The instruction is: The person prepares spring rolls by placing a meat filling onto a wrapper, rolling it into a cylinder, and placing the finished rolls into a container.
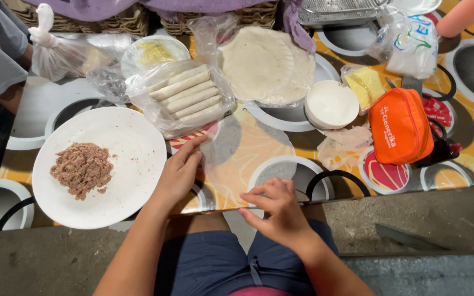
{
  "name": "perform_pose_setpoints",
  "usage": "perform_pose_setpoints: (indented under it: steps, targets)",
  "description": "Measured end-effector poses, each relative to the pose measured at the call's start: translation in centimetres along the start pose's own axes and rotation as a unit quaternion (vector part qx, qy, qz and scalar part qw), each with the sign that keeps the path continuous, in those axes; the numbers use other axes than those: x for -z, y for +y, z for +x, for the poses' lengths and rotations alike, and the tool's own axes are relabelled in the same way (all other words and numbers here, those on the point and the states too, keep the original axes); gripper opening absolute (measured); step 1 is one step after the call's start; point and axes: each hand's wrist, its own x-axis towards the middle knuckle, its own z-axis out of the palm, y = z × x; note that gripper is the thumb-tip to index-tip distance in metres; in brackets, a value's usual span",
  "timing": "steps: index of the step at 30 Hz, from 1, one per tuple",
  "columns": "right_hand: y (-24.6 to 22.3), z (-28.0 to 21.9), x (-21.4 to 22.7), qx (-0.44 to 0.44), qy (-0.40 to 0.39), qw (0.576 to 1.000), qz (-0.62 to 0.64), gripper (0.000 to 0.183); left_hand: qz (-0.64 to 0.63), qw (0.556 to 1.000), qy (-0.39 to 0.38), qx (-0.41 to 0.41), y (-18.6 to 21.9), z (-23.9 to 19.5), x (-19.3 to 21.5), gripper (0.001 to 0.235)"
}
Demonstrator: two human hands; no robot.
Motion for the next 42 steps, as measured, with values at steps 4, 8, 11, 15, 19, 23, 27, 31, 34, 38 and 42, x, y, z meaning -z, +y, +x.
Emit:
perform_pose_setpoints:
  steps: [4,8,11,15,19,23,27,31,34,38,42]
  targets:
    - [3.9,0.6,1.3,-0.090,0.047,0.995,0.018,0.017,-0.030,0.998,0.036,-0.035,-0.3,-1.7,-1.3,0.039]
    - [7.8,2.5,0.7,-0.191,0.104,0.976,-0.009,0.029,0.085,0.961,0.140,-0.223,-0.8,-2.6,-3.1,0.038]
    - [9.6,4.0,-0.1,-0.159,0.110,0.975,-0.110,0.039,0.115,0.964,0.172,-0.169,-1.0,-2.5,-3.7,0.032]
    - [9.1,5.3,-0.1,-0.294,0.076,0.950,-0.073,0.030,0.122,0.955,0.184,-0.197,-1.3,-2.8,-3.7,0.033]
    - [7.2,6.7,0.8,-0.222,0.078,0.967,-0.102,0.033,0.134,0.956,0.154,-0.209,-1.1,-2.8,-3.5,0.033]
    - [3.8,9.1,0.9,0.171,-0.026,0.979,-0.107,0.070,0.164,0.915,0.148,-0.338,-0.6,-3.3,-4.3,0.035]
    - [2.0,11.3,1.2,0.152,-0.148,0.977,0.013,0.065,0.050,0.896,0.187,-0.400,0.4,-4.0,-6.3,0.029]
    - [0.4,11.4,4.1,0.096,-0.115,0.988,0.050,0.035,-0.187,0.907,0.176,-0.333,1.5,-4.2,-6.9,0.055]
    - [-0.5,10.7,6.6,0.079,-0.027,0.992,0.091,0.026,-0.156,0.972,0.107,-0.137,0.7,-4.7,-6.3,0.029]
    - [-0.2,7.6,8.5,-0.136,0.048,0.958,0.248,0.022,-0.311,0.939,0.031,-0.144,-1.4,-4.8,-4.4,0.022]
    - [3.1,4.8,7.4,-0.232,0.103,0.887,0.386,0.018,-0.293,0.943,0.038,-0.152,-1.2,-4.3,-2.7,0.020]
